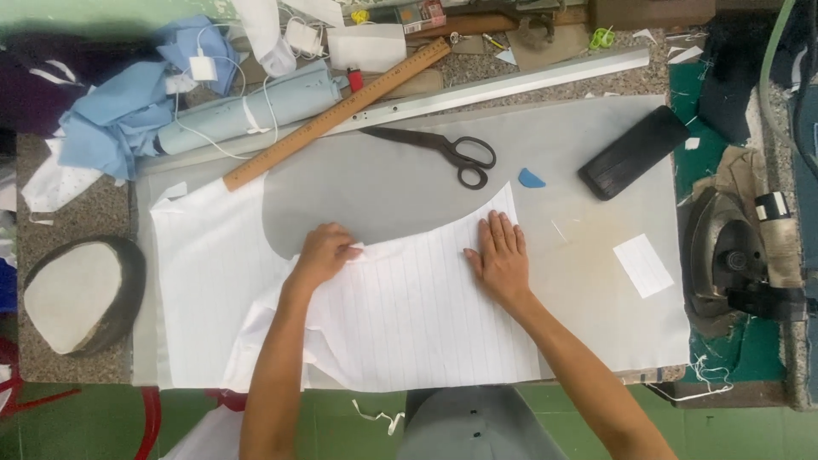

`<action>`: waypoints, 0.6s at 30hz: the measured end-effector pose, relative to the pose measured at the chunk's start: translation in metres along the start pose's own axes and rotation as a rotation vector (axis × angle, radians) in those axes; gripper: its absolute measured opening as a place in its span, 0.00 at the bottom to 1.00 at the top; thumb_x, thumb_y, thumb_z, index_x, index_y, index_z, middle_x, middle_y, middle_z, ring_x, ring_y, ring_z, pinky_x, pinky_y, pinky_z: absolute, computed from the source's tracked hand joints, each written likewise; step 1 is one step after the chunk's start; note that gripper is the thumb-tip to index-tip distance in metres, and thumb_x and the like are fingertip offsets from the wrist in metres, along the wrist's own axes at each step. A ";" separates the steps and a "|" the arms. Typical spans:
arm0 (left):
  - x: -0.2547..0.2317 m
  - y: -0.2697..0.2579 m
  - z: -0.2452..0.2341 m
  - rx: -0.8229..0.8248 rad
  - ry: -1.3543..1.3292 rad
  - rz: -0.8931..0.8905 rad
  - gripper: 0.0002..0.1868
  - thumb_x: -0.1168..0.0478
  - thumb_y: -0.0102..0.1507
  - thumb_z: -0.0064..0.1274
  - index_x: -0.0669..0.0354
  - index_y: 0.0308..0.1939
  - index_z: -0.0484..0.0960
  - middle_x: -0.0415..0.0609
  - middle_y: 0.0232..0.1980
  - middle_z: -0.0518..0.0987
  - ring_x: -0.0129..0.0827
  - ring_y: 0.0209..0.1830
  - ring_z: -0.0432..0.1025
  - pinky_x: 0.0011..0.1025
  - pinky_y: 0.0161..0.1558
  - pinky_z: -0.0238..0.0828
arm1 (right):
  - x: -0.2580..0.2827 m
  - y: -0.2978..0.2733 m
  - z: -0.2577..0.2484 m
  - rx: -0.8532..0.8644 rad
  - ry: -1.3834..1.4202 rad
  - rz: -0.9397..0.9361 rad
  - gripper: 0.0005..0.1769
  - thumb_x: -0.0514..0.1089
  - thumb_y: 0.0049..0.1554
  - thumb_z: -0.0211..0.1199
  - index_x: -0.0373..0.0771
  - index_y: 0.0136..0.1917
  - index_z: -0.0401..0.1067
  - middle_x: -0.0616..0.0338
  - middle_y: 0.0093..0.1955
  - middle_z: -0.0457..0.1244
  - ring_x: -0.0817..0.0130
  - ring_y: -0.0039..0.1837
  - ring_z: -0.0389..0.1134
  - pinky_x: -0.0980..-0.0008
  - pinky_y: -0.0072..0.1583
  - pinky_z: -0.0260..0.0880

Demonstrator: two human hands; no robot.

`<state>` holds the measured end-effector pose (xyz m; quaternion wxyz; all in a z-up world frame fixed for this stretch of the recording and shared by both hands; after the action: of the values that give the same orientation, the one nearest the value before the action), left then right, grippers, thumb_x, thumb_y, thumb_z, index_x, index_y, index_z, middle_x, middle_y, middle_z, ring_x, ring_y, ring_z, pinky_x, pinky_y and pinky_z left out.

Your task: The person marks a white fabric piece using a ruler and chalk, then places a white shirt over it to align the pattern. They cut the fabric along the marked lines using scissors and iron the cut piece to smooth the edges.

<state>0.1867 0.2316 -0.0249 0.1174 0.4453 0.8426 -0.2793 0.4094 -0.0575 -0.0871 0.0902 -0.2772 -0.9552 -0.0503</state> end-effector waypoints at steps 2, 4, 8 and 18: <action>0.020 0.002 -0.001 -0.063 -0.111 -0.067 0.11 0.54 0.66 0.58 0.57 0.42 0.88 0.53 0.42 0.84 0.49 0.46 0.77 0.41 0.50 0.71 | -0.001 0.002 0.000 0.015 0.003 0.020 0.37 0.68 0.68 0.37 0.43 0.79 0.57 0.52 0.84 0.47 0.58 0.86 0.40 0.54 0.81 0.29; 0.034 0.006 -0.002 -0.127 -0.224 -0.137 0.11 0.56 0.68 0.56 0.59 0.43 0.88 0.55 0.38 0.85 0.48 0.41 0.79 0.39 0.46 0.74 | -0.003 0.001 0.001 0.031 0.006 0.036 0.37 0.67 0.69 0.37 0.43 0.79 0.57 0.52 0.84 0.47 0.58 0.86 0.39 0.54 0.81 0.28; 0.029 0.021 -0.020 -0.300 -0.083 -0.167 0.14 0.48 0.69 0.55 0.51 0.40 0.86 0.45 0.34 0.82 0.38 0.36 0.78 0.34 0.42 0.73 | -0.002 0.003 0.003 0.046 0.005 0.053 0.38 0.69 0.68 0.34 0.45 0.80 0.55 0.55 0.85 0.44 0.60 0.86 0.36 0.54 0.81 0.26; 0.000 0.040 -0.013 -0.707 0.370 0.069 0.15 0.55 0.65 0.62 0.56 0.52 0.83 0.54 0.55 0.74 0.48 0.60 0.69 0.45 0.62 0.65 | -0.015 0.035 -0.001 -0.077 0.043 0.001 0.38 0.67 0.68 0.39 0.42 0.79 0.58 0.50 0.84 0.47 0.54 0.85 0.40 0.50 0.81 0.30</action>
<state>0.2201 0.2572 -0.0289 0.1188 0.4485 0.8781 0.1169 0.4410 -0.0358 -0.0872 0.0999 -0.2798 -0.9503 -0.0929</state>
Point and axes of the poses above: each hand's wrist, its own y-axis towards the middle knuckle, its own z-axis out of the palm, x = y × z, the point moved 4 cm from there along y, towards the middle knuckle
